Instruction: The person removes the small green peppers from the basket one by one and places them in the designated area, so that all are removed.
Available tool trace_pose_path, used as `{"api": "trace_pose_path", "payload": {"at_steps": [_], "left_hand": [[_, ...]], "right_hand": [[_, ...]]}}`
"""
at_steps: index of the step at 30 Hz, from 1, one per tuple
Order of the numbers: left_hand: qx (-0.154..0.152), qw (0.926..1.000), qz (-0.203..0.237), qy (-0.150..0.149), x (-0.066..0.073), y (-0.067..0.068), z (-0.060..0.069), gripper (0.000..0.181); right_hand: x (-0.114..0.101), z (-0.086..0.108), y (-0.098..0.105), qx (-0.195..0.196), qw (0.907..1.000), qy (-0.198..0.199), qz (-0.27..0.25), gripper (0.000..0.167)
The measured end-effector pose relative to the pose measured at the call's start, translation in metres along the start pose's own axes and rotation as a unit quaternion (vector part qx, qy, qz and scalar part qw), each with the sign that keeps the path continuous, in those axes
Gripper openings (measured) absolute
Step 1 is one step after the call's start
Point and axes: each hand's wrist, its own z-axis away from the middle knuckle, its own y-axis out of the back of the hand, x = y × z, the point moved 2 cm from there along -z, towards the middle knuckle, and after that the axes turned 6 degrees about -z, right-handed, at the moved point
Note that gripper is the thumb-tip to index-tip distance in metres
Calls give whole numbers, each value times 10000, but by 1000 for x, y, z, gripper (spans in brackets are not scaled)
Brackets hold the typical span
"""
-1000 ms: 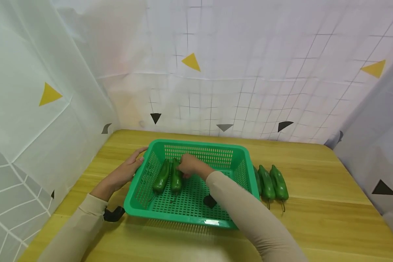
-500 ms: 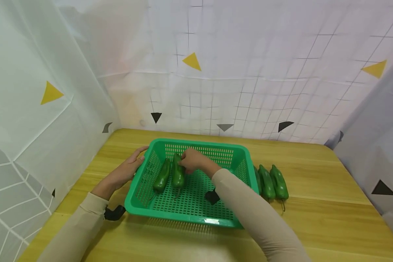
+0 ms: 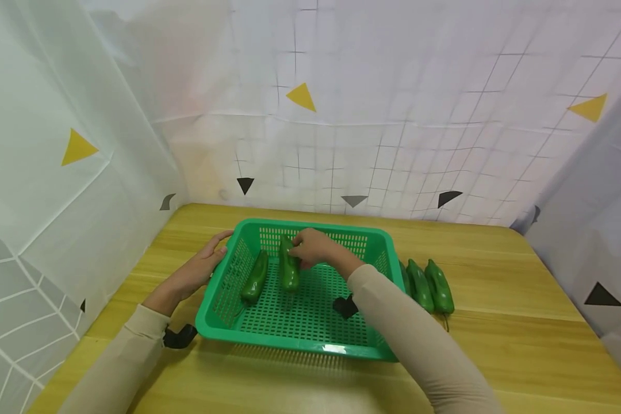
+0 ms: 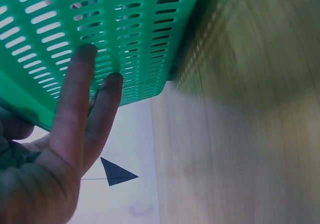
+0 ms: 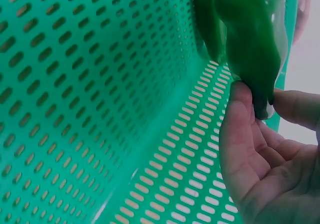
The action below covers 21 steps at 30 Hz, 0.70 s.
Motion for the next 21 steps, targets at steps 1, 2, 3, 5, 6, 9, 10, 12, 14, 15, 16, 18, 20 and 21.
{"api": "trace_pose_path", "payload": {"at_steps": [1, 2, 3, 5, 6, 9, 10, 12, 14, 15, 16, 18, 20, 21], "left_hand": [[-7, 10000, 8, -13, 0, 0, 0, 47], [-20, 10000, 18, -26, 0, 0, 0, 47], [-30, 10000, 32, -38, 0, 0, 0, 47], [-50, 9999, 58, -66, -1, 0, -1, 47], [-62, 9999, 74, -75, -2, 0, -1, 48], [-96, 9999, 99, -104, -3, 1, -2, 48], [-98, 9998, 113, -99, -3, 2, -2, 48], [-85, 9998, 138, -78, -3, 3, -2, 47], [-91, 9998, 151, -86, -3, 3, -2, 48], [-87, 9998, 176, -79, -2, 3, -2, 47], [-84, 9997, 200, -69, -3, 4, -2, 47], [-108, 9997, 225, -79, -4, 3, -3, 47], [-138, 9995, 262, -81, -5, 3, -3, 47], [-137, 9995, 275, -75, -5, 3, -3, 47]], "right_hand": [[0, 2, 2, 1, 10000, -2, 11, 36], [0, 4, 4, 11, 10000, -14, 15, 36], [1, 5, 6, 4, 10000, 5, 59, 36], [2, 8, 11, -9, 9999, 46, 134, 34], [3, 9, 13, -16, 9999, 77, 128, 35], [4, 12, 20, -55, 9998, 152, 74, 33], [3, 14, 22, -69, 9998, 187, 66, 33], [2, 17, 24, -69, 9996, 253, 50, 32], [0, 20, 27, -72, 9992, 354, 155, 30], [-1, 22, 28, -63, 9990, 400, 192, 31], [-1, 22, 29, -56, 9989, 420, 221, 30], [0, 23, 30, -33, 9989, 420, 219, 30], [1, 24, 32, -37, 9989, 419, 203, 32], [2, 24, 33, -35, 9991, 395, 160, 33]]}}
